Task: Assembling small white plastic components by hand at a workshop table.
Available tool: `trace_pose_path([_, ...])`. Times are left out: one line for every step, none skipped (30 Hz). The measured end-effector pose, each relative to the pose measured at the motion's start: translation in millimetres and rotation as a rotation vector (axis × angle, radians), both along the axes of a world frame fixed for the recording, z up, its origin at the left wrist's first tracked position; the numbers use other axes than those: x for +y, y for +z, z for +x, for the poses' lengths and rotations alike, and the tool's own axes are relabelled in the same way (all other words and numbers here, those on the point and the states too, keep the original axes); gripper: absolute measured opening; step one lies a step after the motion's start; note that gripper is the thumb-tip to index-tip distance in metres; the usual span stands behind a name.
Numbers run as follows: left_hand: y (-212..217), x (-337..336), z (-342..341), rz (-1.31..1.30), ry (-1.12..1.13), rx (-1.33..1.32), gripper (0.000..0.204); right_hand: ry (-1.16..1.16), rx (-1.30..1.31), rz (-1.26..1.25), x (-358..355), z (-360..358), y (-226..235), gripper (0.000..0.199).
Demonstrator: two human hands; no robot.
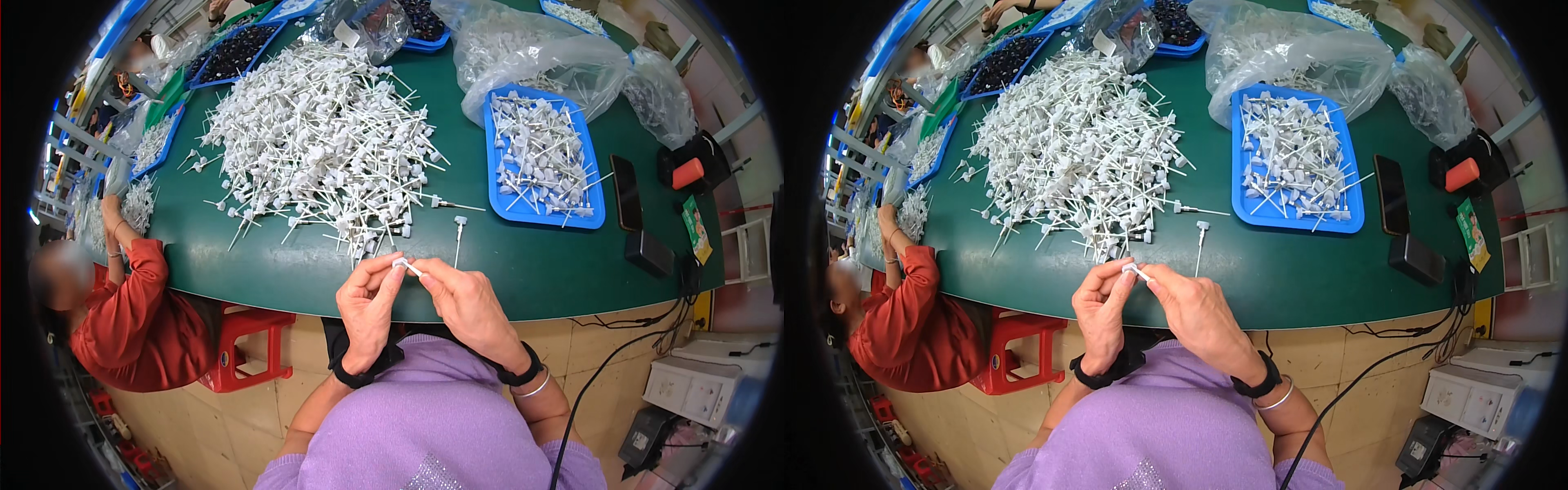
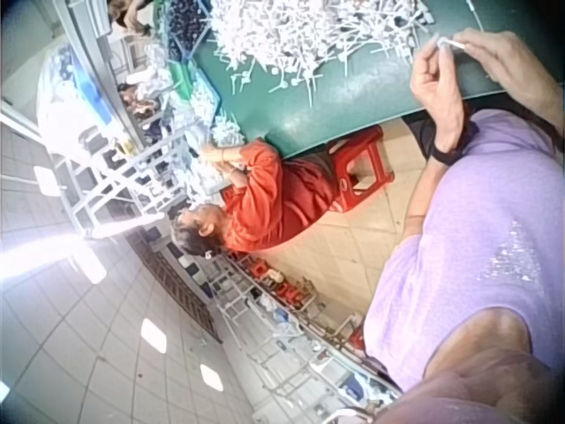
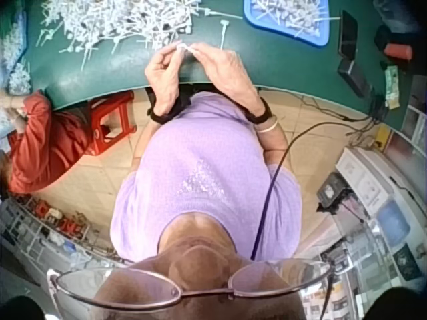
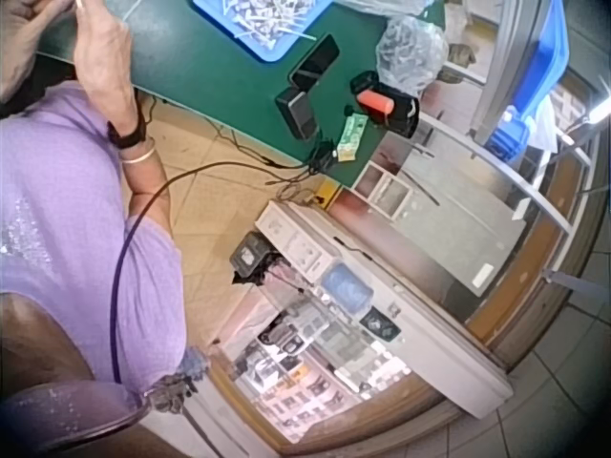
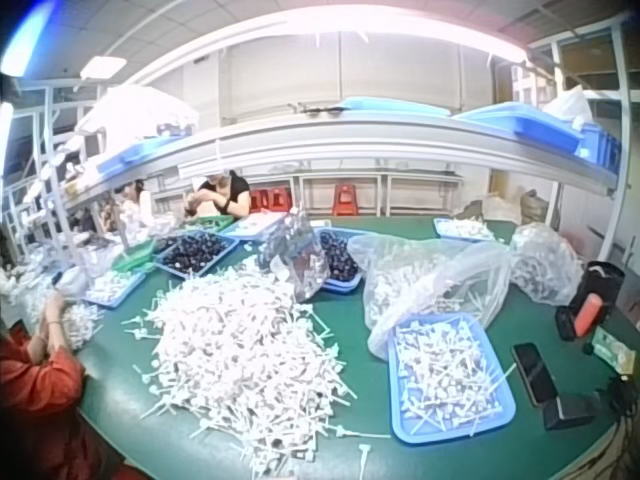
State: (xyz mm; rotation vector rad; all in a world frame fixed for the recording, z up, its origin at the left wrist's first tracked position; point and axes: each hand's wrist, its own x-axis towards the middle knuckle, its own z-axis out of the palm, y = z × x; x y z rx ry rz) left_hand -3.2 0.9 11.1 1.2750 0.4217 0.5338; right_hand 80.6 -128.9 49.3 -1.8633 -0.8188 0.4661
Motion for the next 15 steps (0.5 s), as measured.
trace_pose_path([-1.1,0.5,-0.4,0.0,0.0,0.001,0.021,0.0,0.001,0.0,0.0,0.3,-1.0,0.018])
trace_pose_path([-2.9,1.4,-0.8,-0.013,-0.018,-0.015,0.02,0.003,0.047,0.013,0.1,0.7,-3.0,0.019])
trace_pose_path([-4.0,2.0,-1.1,-0.026,-0.036,-0.031,0.019,0.007,0.094,0.026,0.2,1.3,-5.5,0.019])
trace_pose_path([-4.3,2.2,-1.3,-0.025,-0.037,-0.031,0.019,0.006,0.094,0.027,-0.1,2.9,-9.5,0.019])
trace_pose_path([-4.7,2.4,-1.7,-0.019,-0.038,-0.029,0.019,0.05,0.186,0.047,-0.8,5.3,-14.7,0.02])
trace_pose_path([-4.9,2.4,-1.9,-0.013,-0.039,-0.027,0.019,0.093,0.278,0.068,-1.8,7.6,-17.4,0.021])
trace_pose_path([-4.6,2.3,-2.1,-0.013,-0.04,-0.026,0.019,0.093,0.278,0.068,-2.8,10.6,-17.5,0.021])
trace_pose_path([-3.9,1.9,-2.1,-0.017,-0.048,-0.03,0.019,0.138,0.418,0.088,-3.7,14.1,-17.3,0.023])
trace_pose_path([-3.5,1.6,-2.1,-0.021,-0.055,-0.033,0.019,0.184,0.557,0.107,-4.1,15.7,-17.2,0.024])
trace_pose_path([-3.6,1.2,-2.3,-0.021,-0.057,-0.033,0.019,0.182,0.557,0.107,-4.1,14.9,-15.4,0.024])
trace_pose_path([-3.8,1.0,-2.5,-0.029,-0.052,-0.029,0.019,0.167,0.529,0.103,-3.2,13.9,-12.3,0.025])
trace_pose_path([-4.1,0.6,-2.5,-0.036,-0.048,-0.026,0.019,0.152,0.501,0.099,-2.3,12.9,-10.7,0.025])
trace_pose_path([-4.9,0.0,-2.2,-0.036,-0.048,-0.026,0.019,0.151,0.501,0.099,-1.3,11.1,-11.6,0.025])
trace_pose_path([-5.7,-1.1,-2.0,-0.037,-0.031,-0.049,0.019,0.122,0.484,0.098,-0.7,8.4,-12.7,0.026])
trace_pose_path([-6.2,-2.0,-1.8,-0.039,-0.014,-0.071,0.019,0.093,0.468,0.096,-0.5,6.9,-13.4,0.026])
